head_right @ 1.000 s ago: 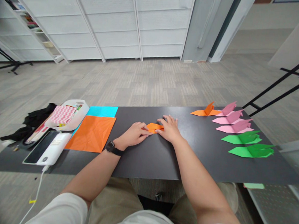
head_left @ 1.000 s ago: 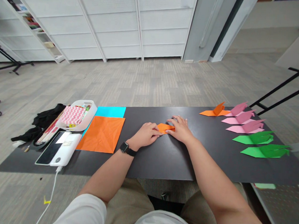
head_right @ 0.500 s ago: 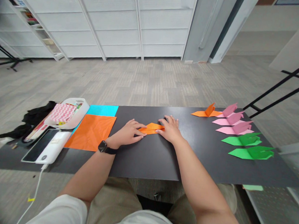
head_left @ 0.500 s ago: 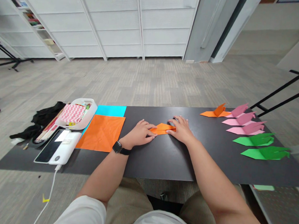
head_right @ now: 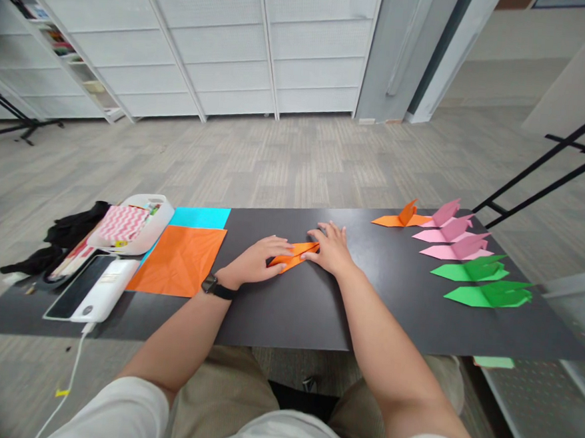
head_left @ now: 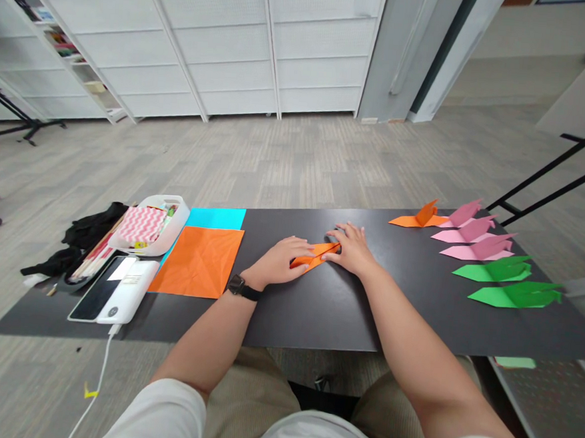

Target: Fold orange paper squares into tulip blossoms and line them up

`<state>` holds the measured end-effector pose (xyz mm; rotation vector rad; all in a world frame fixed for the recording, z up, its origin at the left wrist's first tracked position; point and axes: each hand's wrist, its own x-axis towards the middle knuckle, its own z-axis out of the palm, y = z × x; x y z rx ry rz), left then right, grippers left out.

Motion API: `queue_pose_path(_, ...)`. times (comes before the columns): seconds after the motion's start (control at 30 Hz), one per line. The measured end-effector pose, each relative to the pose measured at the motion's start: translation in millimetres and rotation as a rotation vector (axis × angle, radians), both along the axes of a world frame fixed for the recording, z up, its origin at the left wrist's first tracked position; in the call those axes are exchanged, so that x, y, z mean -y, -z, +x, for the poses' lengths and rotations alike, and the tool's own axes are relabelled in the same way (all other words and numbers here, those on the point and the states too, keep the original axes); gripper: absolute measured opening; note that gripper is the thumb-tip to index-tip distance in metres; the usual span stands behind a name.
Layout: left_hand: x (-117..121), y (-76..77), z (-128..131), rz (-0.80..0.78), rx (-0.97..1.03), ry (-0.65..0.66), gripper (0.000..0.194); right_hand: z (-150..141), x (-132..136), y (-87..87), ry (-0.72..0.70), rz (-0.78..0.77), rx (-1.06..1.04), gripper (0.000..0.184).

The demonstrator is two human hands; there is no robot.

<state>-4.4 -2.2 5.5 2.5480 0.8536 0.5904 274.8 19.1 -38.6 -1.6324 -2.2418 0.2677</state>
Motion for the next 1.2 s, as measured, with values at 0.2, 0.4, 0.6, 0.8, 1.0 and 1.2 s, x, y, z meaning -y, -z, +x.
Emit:
queue_pose_path(0.2, 0.9, 6.3, 3.3, 0.000, -0.149, -0.019, 0.031, 2.2, -5.8, 1.3, 0.082, 0.042, -0.009, 0.062)
queue_pose_path(0.4, 3.8, 0.5, 7.8, 0.037, -0.162, -0.009, 0.029, 6.8, -6.6, 0.3, 0.188, 0.083, -0.070, 0.051)
queue_pose_path(0.6, 13.8, 1.3, 22.5, 0.129, -0.237, -0.272, 0.039, 1.8, -1.0, -4.6, 0.104, 0.124, -0.156, 0.031)
queue_pose_path(0.8, 11.2, 4.6, 26.5, 0.116, -0.224, -0.273, 0.040, -12.7, 9.4, -11.1, -0.096, 0.026, -0.069, 0.028)
queue_pose_path(1.0, 10.1, -1.5, 24.2, 0.076, -0.137, -0.104, 0.031, -12.8, 11.4, -13.9, -0.085, 0.003, -0.056, 0.025)
queue_pose_path(1.2, 7.5, -2.9, 20.4, 0.039, -0.055, -0.095, 0.032, -10.7, 11.5, -16.7, -0.122, -0.015, -0.073, 0.026)
